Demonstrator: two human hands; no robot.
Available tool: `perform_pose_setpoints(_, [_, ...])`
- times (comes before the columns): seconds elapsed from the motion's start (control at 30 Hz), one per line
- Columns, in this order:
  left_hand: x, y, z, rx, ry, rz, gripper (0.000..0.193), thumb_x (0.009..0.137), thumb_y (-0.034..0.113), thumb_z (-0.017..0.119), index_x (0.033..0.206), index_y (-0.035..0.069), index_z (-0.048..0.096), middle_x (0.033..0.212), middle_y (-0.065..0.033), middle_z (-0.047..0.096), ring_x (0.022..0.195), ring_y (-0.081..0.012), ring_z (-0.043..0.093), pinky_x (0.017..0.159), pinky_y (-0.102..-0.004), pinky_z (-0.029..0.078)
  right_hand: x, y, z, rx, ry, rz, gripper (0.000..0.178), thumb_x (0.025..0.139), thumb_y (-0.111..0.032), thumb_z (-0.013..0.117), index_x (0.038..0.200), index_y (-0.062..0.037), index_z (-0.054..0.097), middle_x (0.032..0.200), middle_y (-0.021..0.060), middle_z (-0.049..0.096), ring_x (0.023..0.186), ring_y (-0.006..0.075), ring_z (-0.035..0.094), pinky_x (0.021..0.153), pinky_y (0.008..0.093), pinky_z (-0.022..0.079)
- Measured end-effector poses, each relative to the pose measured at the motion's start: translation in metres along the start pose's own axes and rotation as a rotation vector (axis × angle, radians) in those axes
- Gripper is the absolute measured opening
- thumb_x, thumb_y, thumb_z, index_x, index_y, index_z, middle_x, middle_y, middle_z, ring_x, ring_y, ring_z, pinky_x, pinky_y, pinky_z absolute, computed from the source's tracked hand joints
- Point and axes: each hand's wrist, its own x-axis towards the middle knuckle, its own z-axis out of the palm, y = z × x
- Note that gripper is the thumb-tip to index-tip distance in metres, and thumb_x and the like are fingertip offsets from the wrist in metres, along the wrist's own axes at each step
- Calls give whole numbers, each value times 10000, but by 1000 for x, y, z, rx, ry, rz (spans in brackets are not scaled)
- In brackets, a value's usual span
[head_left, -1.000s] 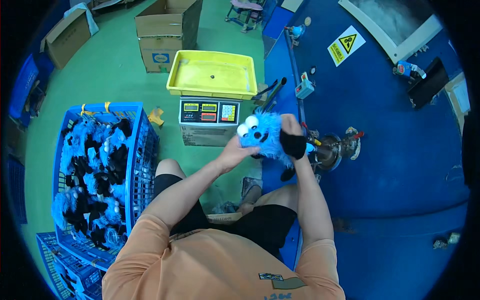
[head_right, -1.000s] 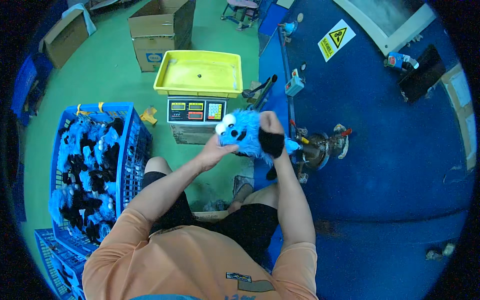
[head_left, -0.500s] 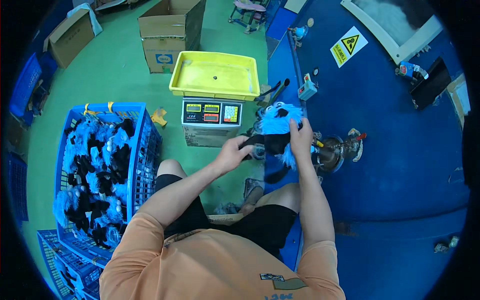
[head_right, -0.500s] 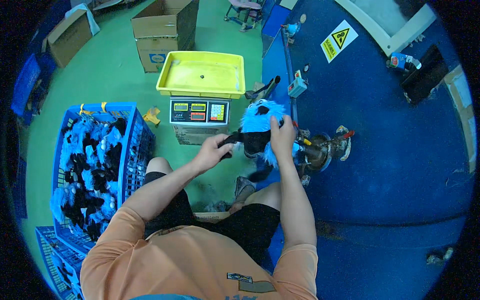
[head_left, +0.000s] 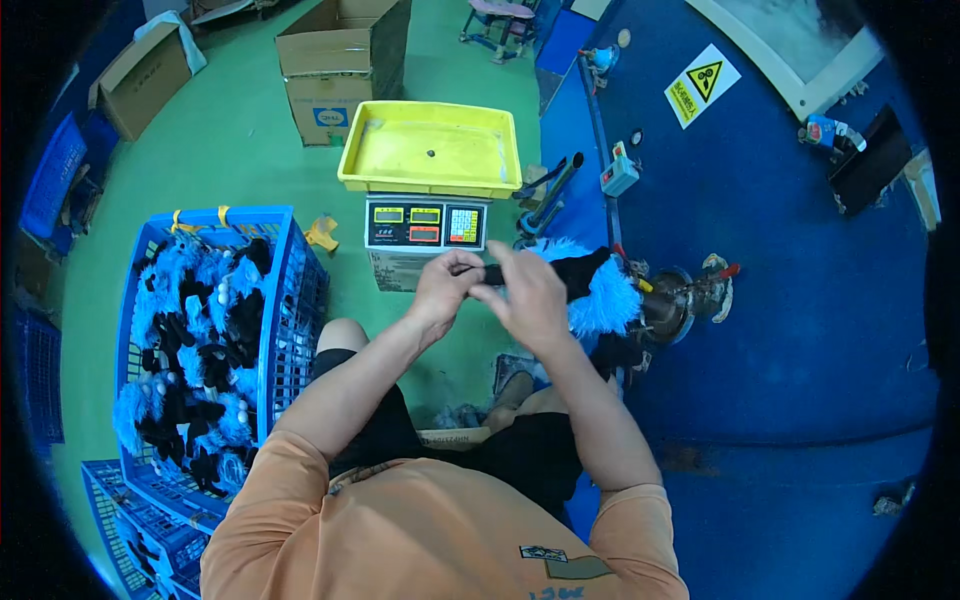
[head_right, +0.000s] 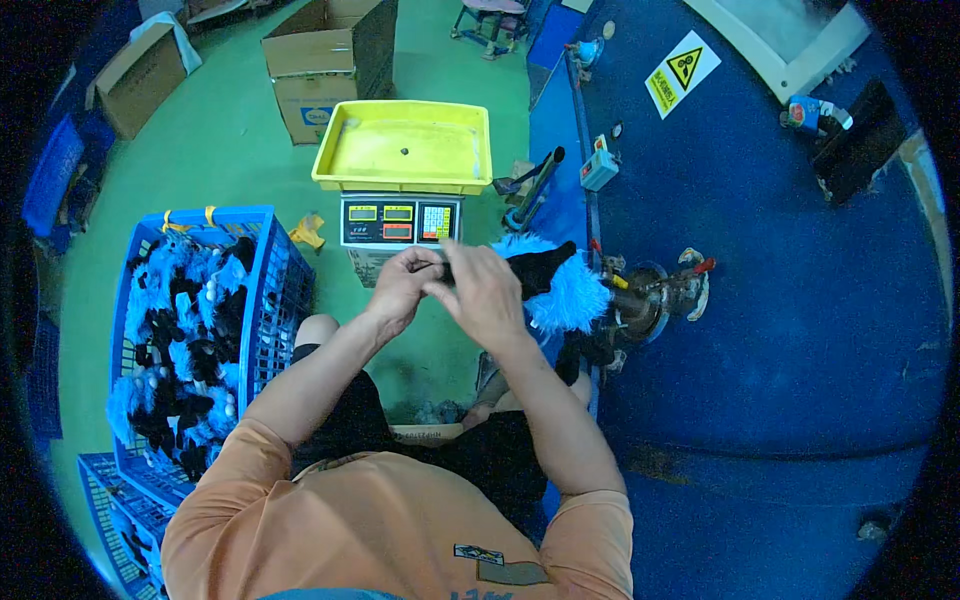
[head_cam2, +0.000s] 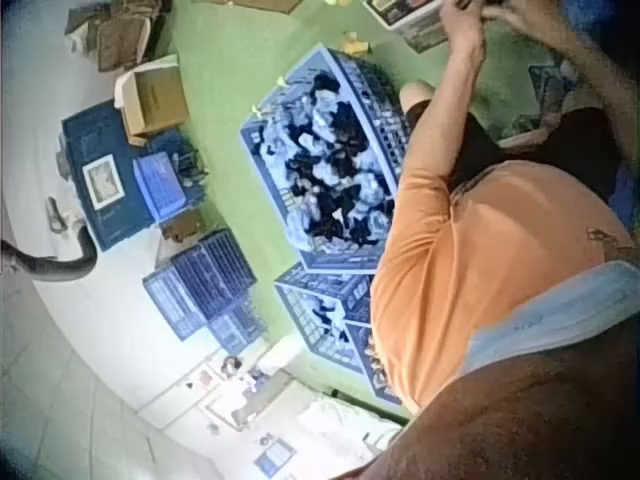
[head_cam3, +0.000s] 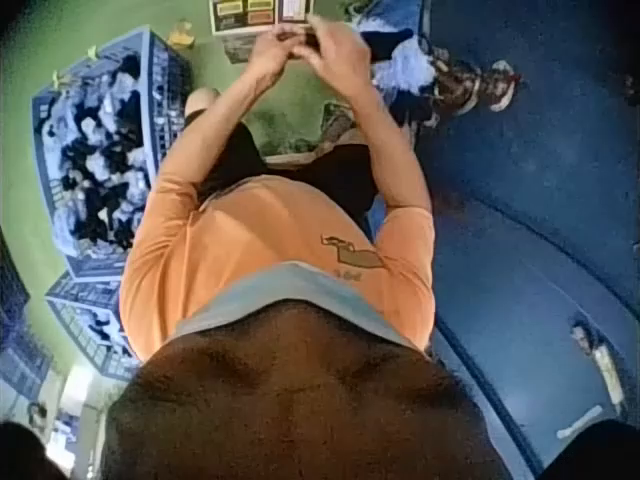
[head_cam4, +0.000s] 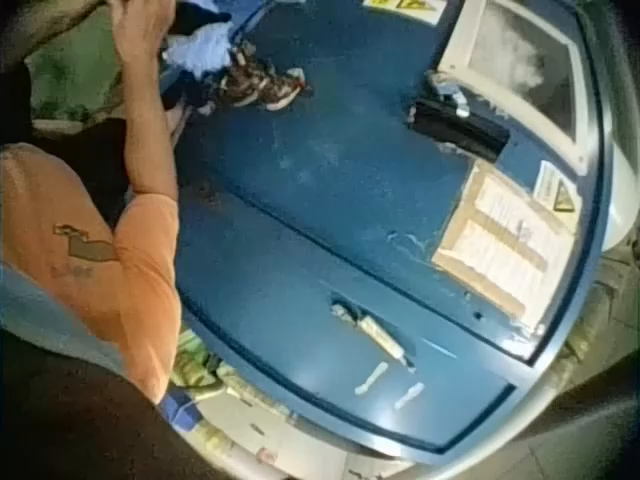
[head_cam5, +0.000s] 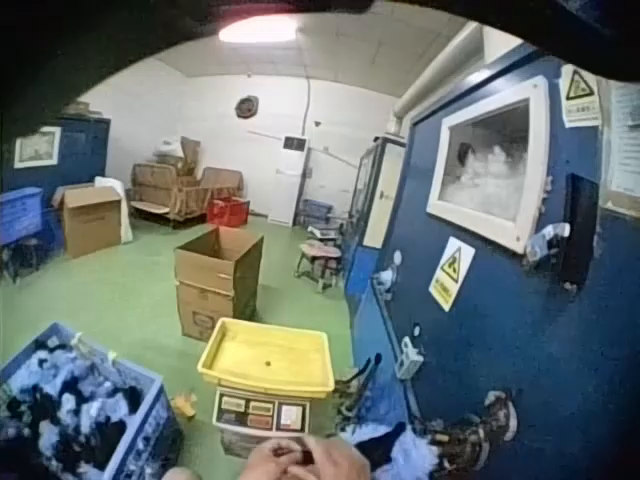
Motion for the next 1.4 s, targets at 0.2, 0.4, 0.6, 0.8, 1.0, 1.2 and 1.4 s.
perform_pose_setpoints(0.2, [-14,9,28,26,-8,-29,298,891,23,663,1186,57,632,1086,-51,667,910,-137,611,857,-294,515,-58,122,-18,-425,-8,8,218,770,-195,706,937,-101,604,825,98,645,777,336,597,763,433,472])
perform_pose_setpoints(0.4, [-15,-3,34,683,-106,752,272,878,52,684,1146,33,644,1081,-63,663,913,-168,611,838,-297,512,-27,103,-34,-413,-448,175,239,812,-273,695,947,-92,618,803,111,691,766,370,645,724,448,489])
perform_pose_setpoints(0.6, [-20,-3,19,681,-1,532,238,875,93,702,1093,4,667,1035,-89,667,821,-189,618,766,-294,526,2,61,-11,-347,-554,211,255,810,-283,709,957,-92,626,824,118,719,753,382,671,677,471,498])
perform_pose_setpoints(0.8, [-24,-1,12,328,224,117,183,923,115,671,1051,-15,657,988,-96,669,778,-170,620,725,-271,543,6,53,-5,-298,-473,167,202,811,-246,692,940,-100,638,822,120,713,746,375,665,671,471,497])
perform_pose_setpoints(1.0, [-14,-13,49,-474,-253,-159,286,1014,198,591,1155,-48,555,1021,-141,639,889,-212,674,865,-319,589,-59,134,-37,-390,-175,115,184,704,-115,694,873,-107,622,784,132,672,743,353,626,679,438,469])
perform_pose_setpoints(1.2, [-12,-11,44,-263,-238,-247,270,995,159,613,1166,-41,555,976,-128,650,842,-188,679,818,-296,596,-38,104,-27,-460,-366,223,184,751,-137,721,867,-100,583,774,111,680,747,336,650,724,430,473])
perform_pose_setpoints(1.4, [-20,-10,26,-244,-79,-194,226,971,90,619,1160,-26,575,923,-105,665,800,-168,688,714,-251,602,-24,83,-11,-432,-356,197,221,738,-159,741,880,-102,581,792,94,692,772,321,663,730,434,475])
